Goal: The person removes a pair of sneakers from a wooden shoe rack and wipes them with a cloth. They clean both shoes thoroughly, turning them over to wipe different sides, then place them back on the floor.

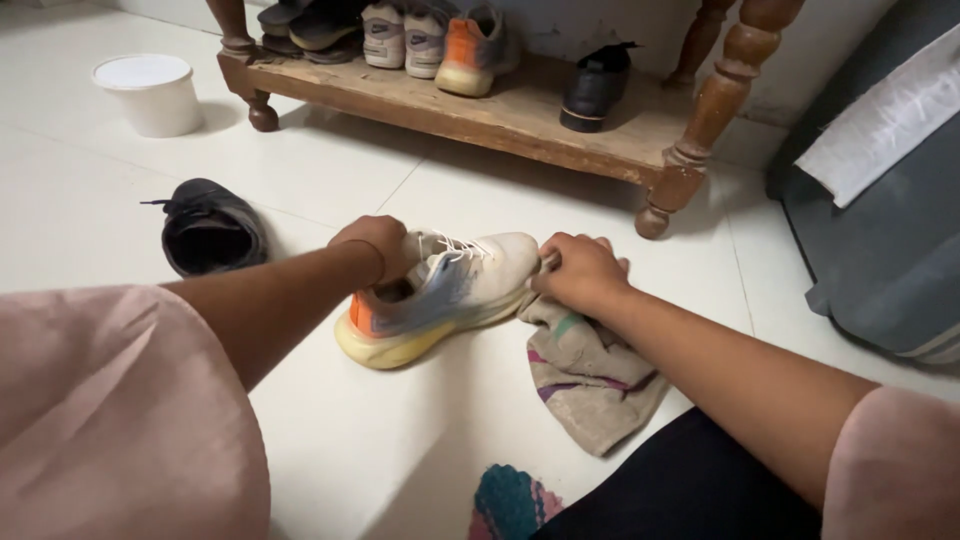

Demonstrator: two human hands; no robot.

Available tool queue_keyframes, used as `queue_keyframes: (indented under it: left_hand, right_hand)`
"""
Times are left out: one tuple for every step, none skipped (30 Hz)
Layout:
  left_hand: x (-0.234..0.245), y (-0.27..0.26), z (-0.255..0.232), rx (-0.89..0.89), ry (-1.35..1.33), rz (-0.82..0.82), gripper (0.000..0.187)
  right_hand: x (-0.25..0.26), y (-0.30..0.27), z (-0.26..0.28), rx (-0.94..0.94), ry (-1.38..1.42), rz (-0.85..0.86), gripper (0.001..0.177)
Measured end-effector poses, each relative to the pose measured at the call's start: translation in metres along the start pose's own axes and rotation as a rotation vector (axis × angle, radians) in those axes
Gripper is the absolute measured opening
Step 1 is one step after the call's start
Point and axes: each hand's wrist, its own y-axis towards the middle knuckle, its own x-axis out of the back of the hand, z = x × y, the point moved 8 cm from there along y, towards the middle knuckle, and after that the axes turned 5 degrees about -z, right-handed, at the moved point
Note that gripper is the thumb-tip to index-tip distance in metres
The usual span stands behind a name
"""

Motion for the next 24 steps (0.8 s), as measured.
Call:
queue_keyframes:
  left_hand:
    - [-0.006,-0.001,-0.004,-0.001,0.002,0.003,0.057]
    - [0.005,-0.002,-0.013,-0.062,0.100,-0.208,0.049]
    - [0.015,-0.007,-0.023,-0.123,0.196,-0.424,0.053]
    - [0.017,-0.012,-0.033,-0.125,0.196,-0.426,0.053]
    - [0.017,-0.017,-0.042,-0.130,0.070,-0.388,0.051]
    - [0.017,-0.022,-0.050,-0.135,-0.056,-0.349,0.050]
    - [0.029,-0.036,-0.061,-0.136,-0.055,-0.346,0.050]
    - [0.025,-0.047,-0.063,-0.028,-0.087,-0.154,0.056]
    - [0.023,-0.061,-0.066,0.078,-0.117,0.037,0.063]
    - [0.019,-0.062,-0.064,0.080,-0.116,0.035,0.063]
    - [0.012,-0.063,-0.062,0.060,-0.025,0.085,0.070]
    - [0.005,-0.064,-0.059,0.041,0.066,0.136,0.079]
    - [-0.009,-0.054,-0.053,0.041,0.071,0.140,0.079]
    - [-0.022,-0.044,-0.047,0.036,0.072,0.149,0.092]
    - [-0.037,-0.036,-0.040,0.034,0.073,0.162,0.106]
    - [-0.029,-0.043,-0.045,0.036,0.077,0.169,0.106]
    - [-0.024,-0.050,-0.045,0.164,-0.166,0.227,0.102]
    - [-0.021,-0.058,-0.047,0.289,-0.409,0.284,0.099]
    - [-0.029,-0.041,-0.038,0.286,-0.409,0.277,0.099]
    - [-0.044,-0.026,-0.028,0.407,-0.759,0.297,0.072]
    - [-0.059,-0.012,-0.023,0.521,-1.113,0.317,0.049]
    - [-0.059,-0.008,-0.025,0.517,-1.112,0.317,0.049]
    - [-0.059,-0.007,-0.018,0.588,-1.178,0.244,0.044]
    - [-0.059,-0.007,-0.012,0.658,-1.242,0.168,0.040]
  right_hand:
    - [0.000,-0.002,0.000,-0.003,0.002,0.002,0.059]
    - [-0.007,-0.005,-0.003,-0.037,-0.027,0.090,0.083]
    - [-0.014,-0.008,-0.006,-0.069,-0.058,0.173,0.108]
    - [-0.034,0.000,-0.025,-0.069,-0.057,0.171,0.108]
    - [-0.058,0.007,-0.042,-0.043,-0.081,0.208,0.122]
    - [-0.081,0.014,-0.058,-0.017,-0.106,0.246,0.137]
    - [-0.071,0.005,-0.050,-0.019,-0.105,0.248,0.137]
    - [-0.061,-0.004,-0.046,-0.075,-0.085,0.242,0.127]
    - [-0.049,-0.011,-0.040,-0.126,-0.065,0.234,0.119]
    - [-0.053,-0.011,-0.046,-0.124,-0.063,0.234,0.119]
    - [-0.053,-0.010,-0.048,-0.085,-0.046,0.169,0.109]
    - [-0.053,-0.009,-0.049,-0.047,-0.030,0.104,0.100]
    - [-0.055,-0.007,-0.052,-0.050,-0.025,0.107,0.100]
    - [-0.053,-0.005,-0.054,-0.048,0.022,0.058,0.085]
    - [-0.053,-0.004,-0.056,-0.046,0.068,0.013,0.072]
    - [-0.051,-0.008,-0.056,-0.049,0.072,0.020,0.072]
    - [-0.045,-0.008,-0.061,-0.122,0.216,0.000,0.066]
    - [-0.041,-0.009,-0.067,-0.194,0.360,-0.019,0.061]
    - [-0.044,-0.009,-0.067,-0.191,0.362,-0.024,0.061]
    - [-0.038,-0.007,-0.063,-0.114,0.296,-0.121,0.062]
    - [-0.032,-0.009,-0.061,-0.041,0.228,-0.215,0.062]
    - [-0.030,-0.005,-0.060,-0.042,0.227,-0.219,0.062]
    - [-0.022,-0.005,-0.053,0.024,0.255,-0.325,0.060]
    - [-0.014,-0.006,-0.047,0.089,0.283,-0.432,0.059]
